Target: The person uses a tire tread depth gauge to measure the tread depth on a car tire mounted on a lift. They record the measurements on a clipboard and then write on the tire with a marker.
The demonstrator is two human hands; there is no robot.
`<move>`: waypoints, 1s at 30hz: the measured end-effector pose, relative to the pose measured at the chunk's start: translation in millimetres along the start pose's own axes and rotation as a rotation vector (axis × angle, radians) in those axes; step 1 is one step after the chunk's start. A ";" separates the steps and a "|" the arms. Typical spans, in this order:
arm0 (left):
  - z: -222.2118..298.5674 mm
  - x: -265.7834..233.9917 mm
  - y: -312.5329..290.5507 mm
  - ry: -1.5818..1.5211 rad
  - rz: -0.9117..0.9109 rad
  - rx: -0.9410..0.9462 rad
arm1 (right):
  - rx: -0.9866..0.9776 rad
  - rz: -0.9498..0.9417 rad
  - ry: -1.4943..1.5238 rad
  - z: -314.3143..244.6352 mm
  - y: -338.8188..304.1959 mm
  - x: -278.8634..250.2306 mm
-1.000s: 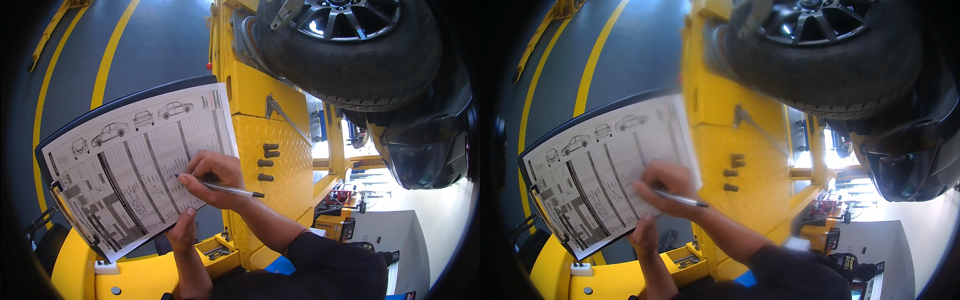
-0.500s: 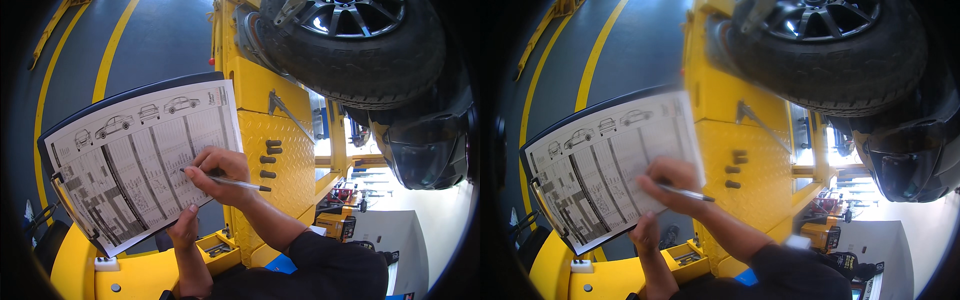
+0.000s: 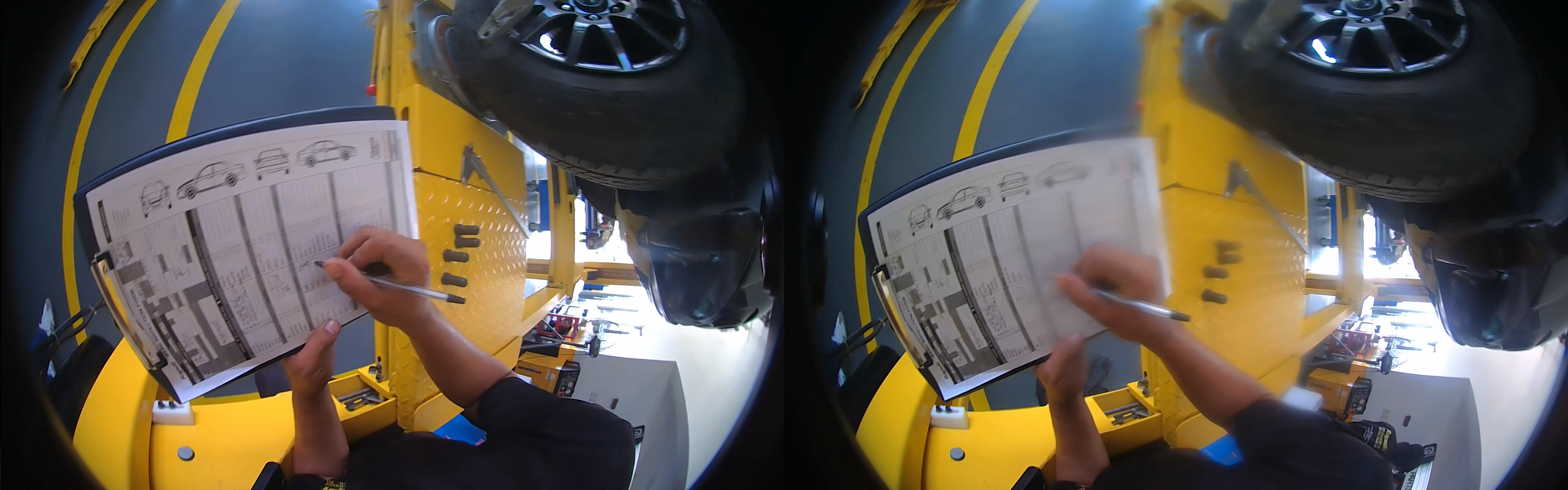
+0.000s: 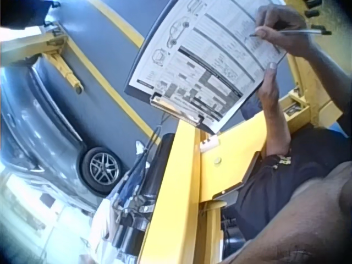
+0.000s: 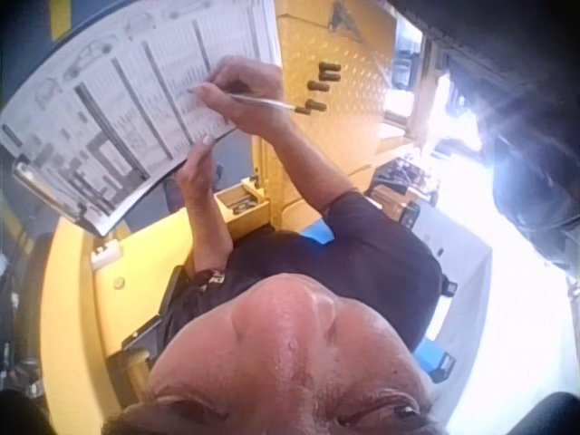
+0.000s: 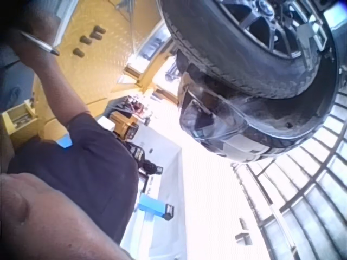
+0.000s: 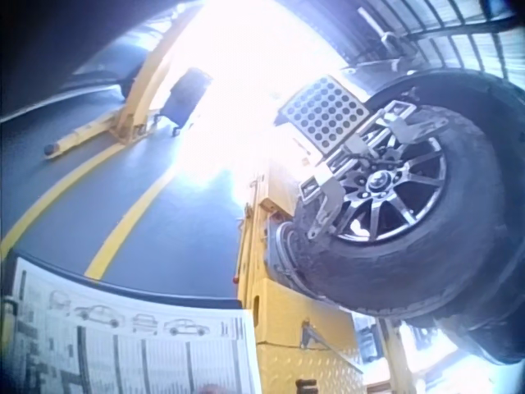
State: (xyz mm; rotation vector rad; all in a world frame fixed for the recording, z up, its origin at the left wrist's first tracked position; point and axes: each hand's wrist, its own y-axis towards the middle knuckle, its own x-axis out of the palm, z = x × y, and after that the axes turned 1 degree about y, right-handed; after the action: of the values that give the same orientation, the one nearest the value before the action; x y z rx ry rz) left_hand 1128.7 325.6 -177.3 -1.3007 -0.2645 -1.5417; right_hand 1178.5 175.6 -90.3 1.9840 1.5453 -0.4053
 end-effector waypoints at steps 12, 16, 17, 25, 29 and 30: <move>10.2 1.7 4.0 0.203 -0.119 0.079 | 0.047 0.096 0.056 1.4 -6.5 7.2; 12.9 1.4 4.8 0.189 -0.159 0.047 | 0.051 0.091 0.029 -0.8 -7.2 6.2; 12.3 1.6 5.1 0.156 -0.145 0.021 | 0.039 0.084 0.005 -1.3 -6.9 6.0; 14.4 5.3 4.4 0.218 -0.105 0.072 | 0.009 0.086 -0.072 -4.6 -2.7 9.5; 15.8 5.4 4.4 0.170 -0.091 0.074 | 0.018 0.103 -0.076 -3.7 -3.0 10.1; 15.7 5.2 4.3 0.202 -0.099 0.077 | 0.026 0.104 -0.082 -3.7 -3.5 9.6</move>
State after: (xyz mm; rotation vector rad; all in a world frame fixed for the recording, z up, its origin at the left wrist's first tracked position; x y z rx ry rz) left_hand 1142.1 332.1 -168.9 -1.0762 -0.2595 -1.7162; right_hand 1177.4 185.8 -93.7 2.0319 1.3862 -0.4606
